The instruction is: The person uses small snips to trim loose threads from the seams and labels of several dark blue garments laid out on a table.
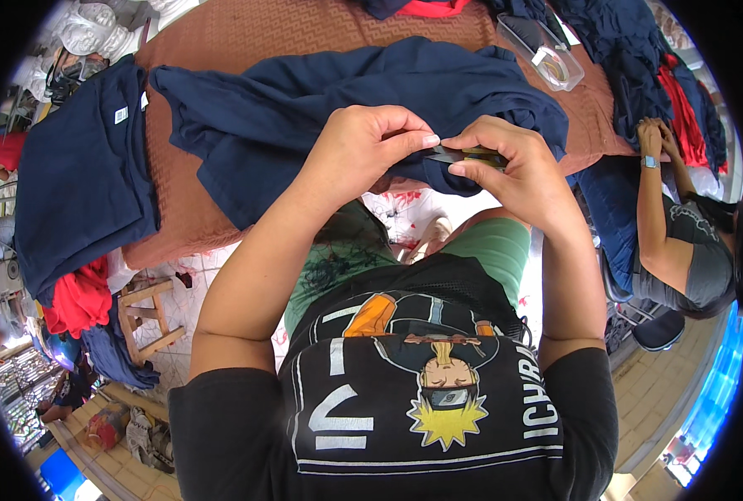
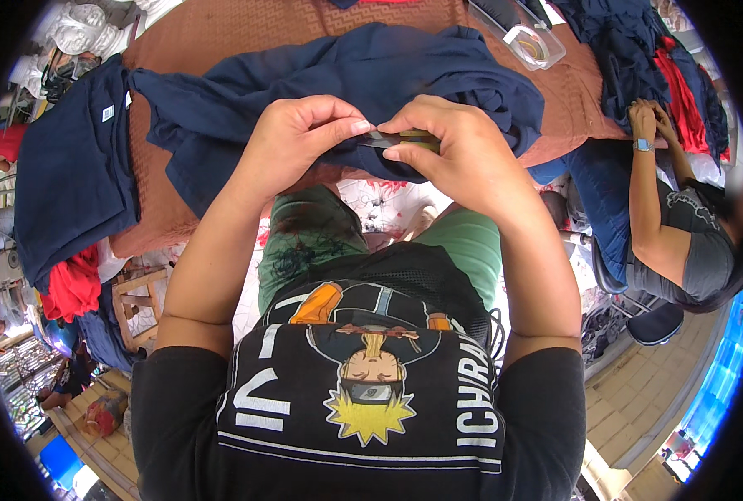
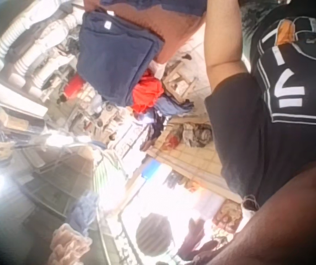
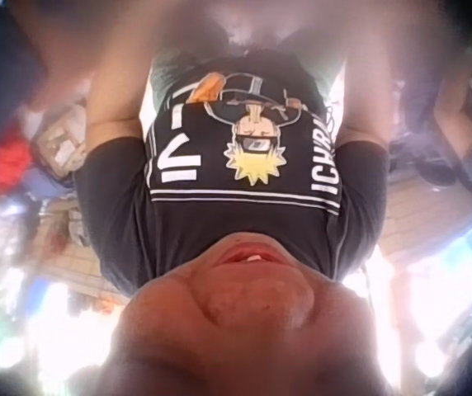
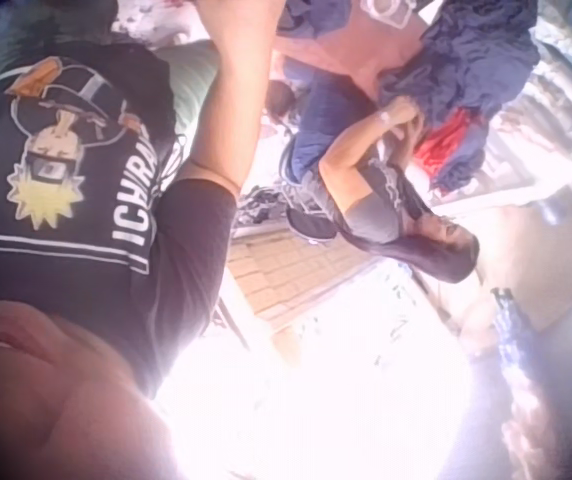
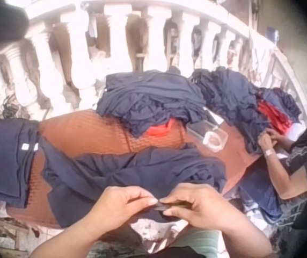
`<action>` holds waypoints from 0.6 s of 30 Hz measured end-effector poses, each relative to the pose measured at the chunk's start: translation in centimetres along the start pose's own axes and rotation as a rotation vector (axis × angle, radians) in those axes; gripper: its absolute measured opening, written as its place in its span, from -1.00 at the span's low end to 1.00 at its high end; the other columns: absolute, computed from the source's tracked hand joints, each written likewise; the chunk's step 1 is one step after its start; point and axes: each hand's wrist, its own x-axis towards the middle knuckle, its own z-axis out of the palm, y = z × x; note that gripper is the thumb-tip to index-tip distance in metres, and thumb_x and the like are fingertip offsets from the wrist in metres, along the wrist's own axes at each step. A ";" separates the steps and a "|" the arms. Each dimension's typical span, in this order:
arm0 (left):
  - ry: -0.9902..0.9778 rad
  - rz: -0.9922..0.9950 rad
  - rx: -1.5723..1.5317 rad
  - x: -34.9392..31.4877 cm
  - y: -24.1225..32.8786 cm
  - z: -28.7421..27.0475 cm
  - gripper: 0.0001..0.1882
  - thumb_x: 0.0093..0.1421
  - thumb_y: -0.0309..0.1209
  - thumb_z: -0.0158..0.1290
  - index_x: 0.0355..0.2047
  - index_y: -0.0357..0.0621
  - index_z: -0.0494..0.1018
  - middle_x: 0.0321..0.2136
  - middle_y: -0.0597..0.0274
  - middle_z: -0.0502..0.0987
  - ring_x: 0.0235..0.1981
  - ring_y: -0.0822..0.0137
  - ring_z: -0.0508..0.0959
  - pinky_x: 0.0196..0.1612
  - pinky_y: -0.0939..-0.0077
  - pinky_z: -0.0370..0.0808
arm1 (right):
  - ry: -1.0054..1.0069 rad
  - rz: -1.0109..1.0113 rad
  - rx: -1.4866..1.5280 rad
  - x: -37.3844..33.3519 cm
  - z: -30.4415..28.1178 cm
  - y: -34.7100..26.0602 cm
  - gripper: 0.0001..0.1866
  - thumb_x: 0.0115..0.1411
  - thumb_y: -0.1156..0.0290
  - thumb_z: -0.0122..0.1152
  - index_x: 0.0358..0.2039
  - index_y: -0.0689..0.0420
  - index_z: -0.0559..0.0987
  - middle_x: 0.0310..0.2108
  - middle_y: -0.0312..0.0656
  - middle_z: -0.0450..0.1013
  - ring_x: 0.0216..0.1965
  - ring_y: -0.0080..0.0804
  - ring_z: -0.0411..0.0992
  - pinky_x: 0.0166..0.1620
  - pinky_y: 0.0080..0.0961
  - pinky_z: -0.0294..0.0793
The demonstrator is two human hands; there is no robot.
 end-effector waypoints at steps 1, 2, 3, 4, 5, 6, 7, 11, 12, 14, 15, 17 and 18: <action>0.005 0.011 0.002 0.0 -0.1 0.1 -0.81 0.23 -0.38 0.16 -0.29 -0.30 0.60 -0.41 0.32 0.64 -0.36 0.62 0.53 -0.23 0.69 0.47 | -0.011 0.011 -0.001 0.0 0.0 0.0 -0.78 0.05 0.52 0.35 -0.25 0.24 0.59 -0.38 -0.13 0.50 -0.36 -0.28 0.53 -0.29 -0.47 0.47; 0.011 0.022 0.005 -0.1 -0.1 0.1 -0.81 0.23 -0.38 0.16 -0.30 -0.30 0.60 -0.40 0.33 0.64 -0.36 0.62 0.53 -0.23 0.69 0.47 | -0.022 0.021 -0.002 0.0 0.0 -0.1 -0.78 0.05 0.52 0.35 -0.26 0.24 0.59 -0.38 -0.13 0.50 -0.36 -0.28 0.53 -0.29 -0.47 0.48; 0.003 0.037 0.013 -0.1 -0.1 0.0 -0.82 0.21 -0.39 0.16 -0.30 -0.29 0.60 -0.37 0.30 0.64 -0.34 0.60 0.53 -0.21 0.67 0.47 | -0.033 0.030 -0.003 0.0 0.0 -0.2 -0.79 0.05 0.52 0.34 -0.26 0.24 0.59 -0.39 -0.14 0.50 -0.36 -0.27 0.53 -0.28 -0.47 0.48; -0.008 0.053 0.021 -0.2 -0.1 -0.2 -0.83 0.20 -0.40 0.17 -0.31 -0.28 0.60 -0.34 0.27 0.64 -0.31 0.57 0.54 -0.19 0.65 0.47 | -0.020 -0.009 -0.047 -0.1 -0.1 -0.1 -0.80 0.06 0.53 0.34 -0.26 0.24 0.59 -0.40 -0.15 0.49 -0.36 -0.30 0.52 -0.28 -0.47 0.47; -0.015 0.065 0.032 -0.3 0.0 -0.6 -0.84 0.19 -0.41 0.17 -0.31 -0.26 0.61 -0.31 0.25 0.64 -0.29 0.55 0.55 -0.18 0.63 0.47 | -0.008 -0.052 -0.086 -0.1 -0.1 0.2 -0.80 0.07 0.53 0.33 -0.27 0.24 0.59 -0.41 -0.15 0.49 -0.36 -0.32 0.51 -0.28 -0.47 0.47; -0.145 0.418 0.146 -0.5 0.4 -2.7 -0.84 0.14 -0.37 0.20 -0.36 -0.21 0.63 -0.21 0.16 0.62 -0.20 0.39 0.55 -0.05 0.47 0.43 | 0.003 -0.095 -0.125 -0.2 -0.2 0.5 -0.81 0.07 0.53 0.32 -0.27 0.24 0.58 -0.42 -0.16 0.49 -0.36 -0.35 0.51 -0.28 -0.47 0.47; -0.306 0.513 0.353 -1.3 1.9 -5.2 -0.75 0.10 -0.20 0.21 -0.42 -0.13 0.66 -0.17 0.09 0.60 -0.16 0.22 0.53 0.01 0.32 0.36 | 0.047 -0.031 -0.057 -0.5 -0.5 0.5 -0.79 0.07 0.50 0.34 -0.27 0.24 0.59 -0.41 -0.17 0.49 -0.36 -0.37 0.50 -0.27 -0.48 0.47; -0.457 0.420 0.118 -3.7 4.7 -9.2 -0.55 0.14 -0.04 0.13 -0.38 -0.26 0.63 -0.20 0.05 0.60 -0.13 0.15 0.54 0.00 0.32 0.39 | 0.148 0.067 0.065 -2.1 -1.2 2.2 -0.67 0.02 0.35 0.44 -0.23 0.24 0.60 -0.36 -0.17 0.52 -0.34 -0.47 0.47 -0.25 -0.50 0.46; -0.342 0.339 0.095 -3.7 4.9 -8.4 -0.58 0.17 -0.09 0.13 -0.32 -0.28 0.62 -0.20 0.04 0.60 -0.09 0.15 0.55 0.02 0.32 0.40 | 0.153 0.048 0.063 -2.3 -1.0 2.7 -0.62 0.00 0.31 0.47 -0.21 0.24 0.60 -0.33 -0.16 0.53 -0.33 -0.48 0.46 -0.24 -0.50 0.46; -0.169 0.347 0.260 -2.5 3.0 -6.1 -0.69 0.10 -0.42 0.22 -0.15 -0.29 0.56 -0.14 0.07 0.58 -0.05 0.23 0.55 0.05 0.40 0.42 | -0.041 0.205 0.095 -1.1 0.7 2.1 -0.59 -0.02 0.21 0.49 -0.24 0.22 0.65 -0.39 -0.21 0.57 -0.40 -0.53 0.44 -0.25 -0.52 0.45; -0.096 0.368 0.363 -1.9 1.3 -4.7 -0.69 0.09 -0.40 0.24 -0.16 -0.28 0.57 -0.14 0.09 0.58 -0.05 0.25 0.55 0.03 0.43 0.43 | -0.064 0.272 0.122 -0.6 2.0 2.0 -0.63 0.00 0.23 0.48 -0.27 0.23 0.65 -0.44 -0.23 0.56 -0.43 -0.57 0.43 -0.28 -0.54 0.44; -0.025 0.360 0.493 -0.9 -1.2 -2.8 -0.69 0.08 -0.38 0.25 -0.18 -0.26 0.58 -0.16 0.11 0.59 -0.09 0.28 0.56 -0.01 0.47 0.45 | -0.050 0.352 0.194 -0.1 3.9 2.4 -0.68 0.02 0.26 0.46 -0.31 0.24 0.64 -0.51 -0.25 0.54 -0.47 -0.62 0.39 -0.32 -0.57 0.42; -0.022 0.330 0.524 -0.6 -2.0 -2.1 -0.70 0.09 -0.38 0.25 -0.19 -0.26 0.59 -0.18 0.12 0.60 -0.11 0.30 0.57 -0.04 0.48 0.46 | -0.016 0.360 0.239 0.0 4.5 2.7 -0.69 0.03 0.28 0.45 -0.32 0.24 0.64 -0.53 -0.24 0.53 -0.47 -0.63 0.38 -0.34 -0.58 0.41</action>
